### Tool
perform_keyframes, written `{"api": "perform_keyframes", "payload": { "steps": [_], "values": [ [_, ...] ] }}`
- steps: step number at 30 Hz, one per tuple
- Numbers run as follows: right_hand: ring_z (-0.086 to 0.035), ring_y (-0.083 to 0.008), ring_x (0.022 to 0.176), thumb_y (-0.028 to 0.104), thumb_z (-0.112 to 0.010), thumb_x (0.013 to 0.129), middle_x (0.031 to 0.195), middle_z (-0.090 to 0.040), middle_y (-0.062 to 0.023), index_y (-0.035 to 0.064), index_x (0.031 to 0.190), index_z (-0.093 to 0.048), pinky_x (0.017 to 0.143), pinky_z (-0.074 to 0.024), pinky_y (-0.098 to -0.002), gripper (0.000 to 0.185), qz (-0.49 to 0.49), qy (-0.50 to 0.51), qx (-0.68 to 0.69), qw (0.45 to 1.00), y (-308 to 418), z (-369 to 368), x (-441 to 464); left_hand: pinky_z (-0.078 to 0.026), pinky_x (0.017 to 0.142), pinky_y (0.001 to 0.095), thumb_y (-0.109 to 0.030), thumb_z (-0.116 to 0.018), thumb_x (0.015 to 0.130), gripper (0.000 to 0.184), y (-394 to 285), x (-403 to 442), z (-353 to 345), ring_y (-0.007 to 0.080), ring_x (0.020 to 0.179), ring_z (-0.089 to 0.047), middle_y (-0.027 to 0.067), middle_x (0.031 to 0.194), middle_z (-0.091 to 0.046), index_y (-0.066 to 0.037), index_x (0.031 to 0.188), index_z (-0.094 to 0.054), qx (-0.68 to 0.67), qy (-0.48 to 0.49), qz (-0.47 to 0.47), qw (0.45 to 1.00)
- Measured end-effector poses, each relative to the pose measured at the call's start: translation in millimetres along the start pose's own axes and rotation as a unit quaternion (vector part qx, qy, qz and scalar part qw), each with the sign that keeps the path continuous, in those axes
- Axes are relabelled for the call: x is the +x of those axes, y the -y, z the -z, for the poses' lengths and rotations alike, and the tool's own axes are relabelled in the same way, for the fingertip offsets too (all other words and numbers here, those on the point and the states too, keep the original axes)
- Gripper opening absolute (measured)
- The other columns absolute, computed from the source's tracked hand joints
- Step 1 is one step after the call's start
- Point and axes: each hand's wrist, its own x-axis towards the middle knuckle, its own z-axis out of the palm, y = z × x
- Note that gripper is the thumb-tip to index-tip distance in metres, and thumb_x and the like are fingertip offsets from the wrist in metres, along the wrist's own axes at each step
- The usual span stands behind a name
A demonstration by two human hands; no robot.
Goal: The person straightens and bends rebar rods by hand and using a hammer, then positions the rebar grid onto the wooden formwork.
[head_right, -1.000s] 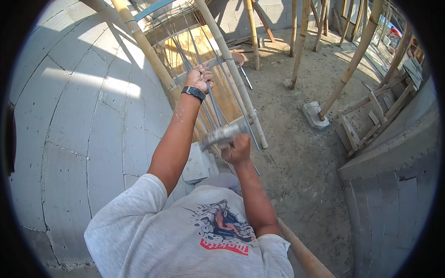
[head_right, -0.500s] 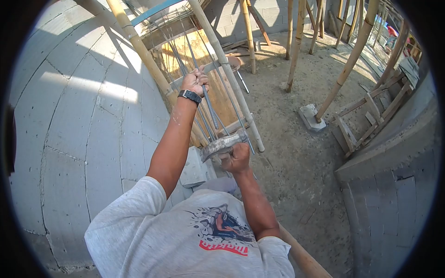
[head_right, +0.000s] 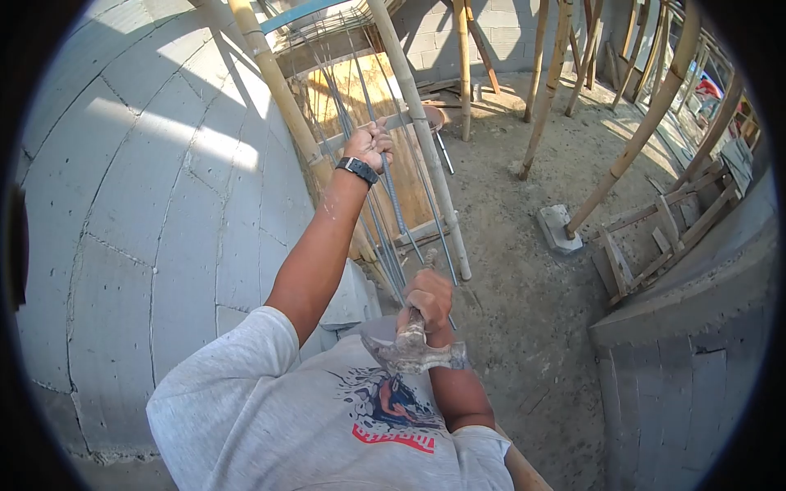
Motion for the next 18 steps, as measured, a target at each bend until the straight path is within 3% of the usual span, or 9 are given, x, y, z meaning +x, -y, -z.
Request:
{"api": "perform_keyframes", "payload": {
  "steps": [1, 3, 6, 10, 11, 14, 15, 18],
  "values": [
    [-0.047, -0.0202, 0.042, 0.038, -0.057, 0.095, 0.054, -0.05, -0.0049, 0.0073, 0.073, -0.048, 0.042, -0.0363, -0.0316, 0.038, -0.105, 0.04, -0.059, 0.992, -11, -2, -1, -0.022, 0.038, 0.0228, -0.013, -0.043, 0.099, 0.014, -1, 1, 3, 0.0069, 0.042, -0.029, -0.005, 0.057, -0.041, -0.009, 0.106, -0.055, -0.005, 0.021, -0.001, 1.0],
    [-0.05, -0.0262, 0.043, 0.043, -0.058, 0.094, 0.054, -0.051, -0.0057, 0.0079, 0.072, -0.048, 0.042, -0.0376, -0.0348, 0.043, -0.312, 0.117, -0.177, 0.926, -39, -2, -16, -0.021, 0.037, 0.0228, -0.015, -0.042, 0.1, 0.016, -17, 15, 24, 0.0068, 0.042, -0.029, -0.0048, 0.058, -0.041, -0.009, 0.108, -0.055, -0.011, -0.003, 0.013, 1.0],
    [-0.05, -0.027, 0.044, 0.048, -0.055, 0.094, 0.056, -0.051, -0.0064, 0.0068, 0.071, -0.05, 0.043, -0.0364, -0.0337, 0.047, -0.187, 0.038, -0.118, 0.975, -32, 2, -40, -0.021, 0.037, 0.0225, -0.012, -0.042, 0.099, 0.015, -24, 7, 15, 0.007, 0.042, -0.029, -0.0041, 0.058, -0.043, -0.008, 0.107, -0.055, 0.027, -0.027, -0.015, 0.999],
    [-0.052, -0.0263, 0.048, 0.049, -0.056, 0.093, 0.06, -0.052, -0.008, 0.0059, 0.072, -0.055, 0.045, -0.0363, -0.033, 0.048, -0.181, 0.056, -0.01, 0.982, -2, 4, -23, -0.022, 0.037, 0.0222, -0.018, -0.044, 0.1, 0.016, -15, 21, 39, 0.0072, 0.042, -0.03, -0.0047, 0.059, -0.044, -0.009, 0.107, -0.055, 0.023, -0.03, -0.02, 0.999],
    [-0.051, -0.0251, 0.047, 0.05, -0.056, 0.093, 0.059, -0.052, -0.0074, 0.0046, 0.073, -0.056, 0.045, -0.0367, -0.0344, 0.049, -0.189, 0.035, 0.017, 0.981, -1, -1, -17, -0.023, 0.037, 0.0223, -0.021, -0.044, 0.1, 0.017, -11, 22, 38, 0.0072, 0.042, -0.03, -0.0049, 0.059, -0.044, -0.009, 0.107, -0.055, 0.023, -0.023, -0.023, 0.999],
    [-0.05, -0.0239, 0.047, 0.052, -0.056, 0.093, 0.059, -0.051, -0.0069, 0.0033, 0.076, -0.056, 0.046, -0.0382, -0.0358, 0.052, -0.22, 0.047, -0.11, 0.968, -11, 7, -28, -0.023, 0.038, 0.0224, -0.024, -0.045, 0.101, 0.019, 7, 22, 38, 0.0069, 0.043, -0.029, -0.0059, 0.06, -0.043, -0.01, 0.107, -0.055, 0.041, -0.035, -0.044, 0.998],
    [-0.051, -0.0226, 0.047, 0.055, -0.053, 0.093, 0.058, -0.051, -0.007, 0.0007, 0.082, -0.058, 0.048, -0.0396, -0.0358, 0.056, -0.278, 0.072, -0.123, 0.95, -7, 12, -29, -0.023, 0.038, 0.0224, -0.025, -0.045, 0.101, 0.019, 11, 21, 35, 0.0067, 0.043, -0.029, -0.0063, 0.06, -0.043, -0.01, 0.107, -0.055, 0.05, -0.043, -0.055, 0.996],
    [-0.043, -0.0104, 0.049, 0.06, -0.047, 0.094, 0.059, -0.046, 0.0025, 0.0047, 0.081, -0.055, 0.046, -0.0311, -0.0281, 0.058, -0.354, 0.007, -0.105, 0.929, 1, 11, -32, -0.024, 0.039, 0.0221, -0.026, -0.045, 0.101, 0.02, 18, 20, 28, 0.0066, 0.044, -0.03, -0.0077, 0.061, -0.042, -0.011, 0.109, -0.055, 0.065, -0.059, -0.069, 0.994]
  ]
}}
